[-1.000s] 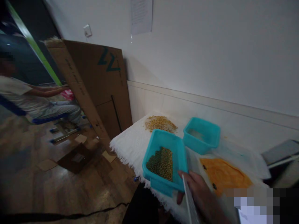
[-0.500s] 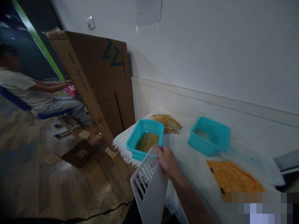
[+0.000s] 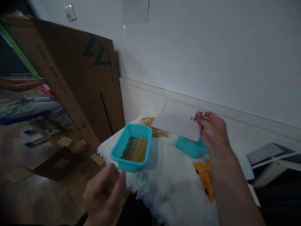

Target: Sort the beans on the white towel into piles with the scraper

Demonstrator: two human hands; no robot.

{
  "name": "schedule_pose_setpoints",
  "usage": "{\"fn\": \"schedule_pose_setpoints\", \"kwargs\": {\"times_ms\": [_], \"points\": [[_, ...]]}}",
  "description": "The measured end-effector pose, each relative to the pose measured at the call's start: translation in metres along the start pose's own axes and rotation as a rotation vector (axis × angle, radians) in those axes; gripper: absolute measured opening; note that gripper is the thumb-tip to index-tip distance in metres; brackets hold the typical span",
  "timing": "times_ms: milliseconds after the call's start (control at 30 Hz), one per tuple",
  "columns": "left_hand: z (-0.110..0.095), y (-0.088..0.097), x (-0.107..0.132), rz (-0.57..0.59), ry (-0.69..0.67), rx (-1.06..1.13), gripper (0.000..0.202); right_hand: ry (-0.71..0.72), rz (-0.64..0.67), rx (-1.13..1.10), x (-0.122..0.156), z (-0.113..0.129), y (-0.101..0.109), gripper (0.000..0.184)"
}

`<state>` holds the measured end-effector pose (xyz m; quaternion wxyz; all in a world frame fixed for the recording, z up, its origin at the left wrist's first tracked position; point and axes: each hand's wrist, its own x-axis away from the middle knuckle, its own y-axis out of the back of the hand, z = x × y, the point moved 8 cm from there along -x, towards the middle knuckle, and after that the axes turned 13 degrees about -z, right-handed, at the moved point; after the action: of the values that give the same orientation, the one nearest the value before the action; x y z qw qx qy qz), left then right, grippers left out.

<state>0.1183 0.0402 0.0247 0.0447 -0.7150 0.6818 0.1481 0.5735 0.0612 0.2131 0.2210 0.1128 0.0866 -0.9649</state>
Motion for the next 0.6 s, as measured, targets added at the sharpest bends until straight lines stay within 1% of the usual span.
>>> {"fn": "schedule_pose_setpoints", "kwargs": {"times_ms": [33,67,100,133,167,200,233,300,333,400,433,500,533,600], "points": [[-0.032,0.004,-0.040,-0.151,-0.030,-0.152,0.012,0.065,0.001,0.034,-0.006,0.001,-0.012,0.027],[-0.061,0.010,-0.074,-0.313,-0.072,-0.305,0.019,0.088,0.015,0.055,-0.008,-0.004,-0.027,0.034],[-0.083,0.011,-0.102,-0.374,-0.108,-0.407,0.020,0.114,0.032,0.082,-0.008,-0.010,-0.042,0.037],[-0.094,0.007,-0.127,-0.358,-0.085,-0.454,0.020,0.213,0.092,0.178,-0.005,-0.014,-0.061,0.036],[-0.091,0.000,-0.147,-0.259,0.015,-0.438,0.022,0.319,0.147,0.273,0.001,-0.018,-0.078,0.033],[-0.081,-0.012,-0.161,-0.114,0.138,-0.370,0.026,0.355,0.166,0.301,0.006,-0.027,-0.090,0.030],[-0.075,-0.022,-0.171,-0.014,0.181,-0.330,0.029,0.372,0.185,0.318,0.011,-0.036,-0.099,0.027],[-0.061,-0.038,-0.184,0.109,0.233,-0.275,0.032,0.402,0.215,0.353,0.021,-0.051,-0.112,0.023],[-0.056,-0.046,-0.187,0.149,0.256,-0.248,0.033,0.417,0.221,0.368,0.026,-0.057,-0.116,0.023],[-0.050,-0.058,-0.189,0.203,0.308,-0.193,0.032,0.440,0.229,0.389,0.033,-0.064,-0.119,0.023],[-0.050,-0.061,-0.187,0.217,0.333,-0.158,0.030,0.449,0.233,0.396,0.036,-0.067,-0.119,0.023],[-0.056,-0.058,-0.182,0.215,0.372,-0.087,0.025,0.462,0.243,0.405,0.042,-0.070,-0.117,0.024],[-0.060,-0.052,-0.177,0.204,0.391,-0.054,0.024,0.467,0.249,0.407,0.044,-0.071,-0.115,0.025],[-0.069,-0.029,-0.168,0.135,0.410,-0.007,0.024,0.476,0.257,0.406,0.050,-0.072,-0.110,0.027]]}}
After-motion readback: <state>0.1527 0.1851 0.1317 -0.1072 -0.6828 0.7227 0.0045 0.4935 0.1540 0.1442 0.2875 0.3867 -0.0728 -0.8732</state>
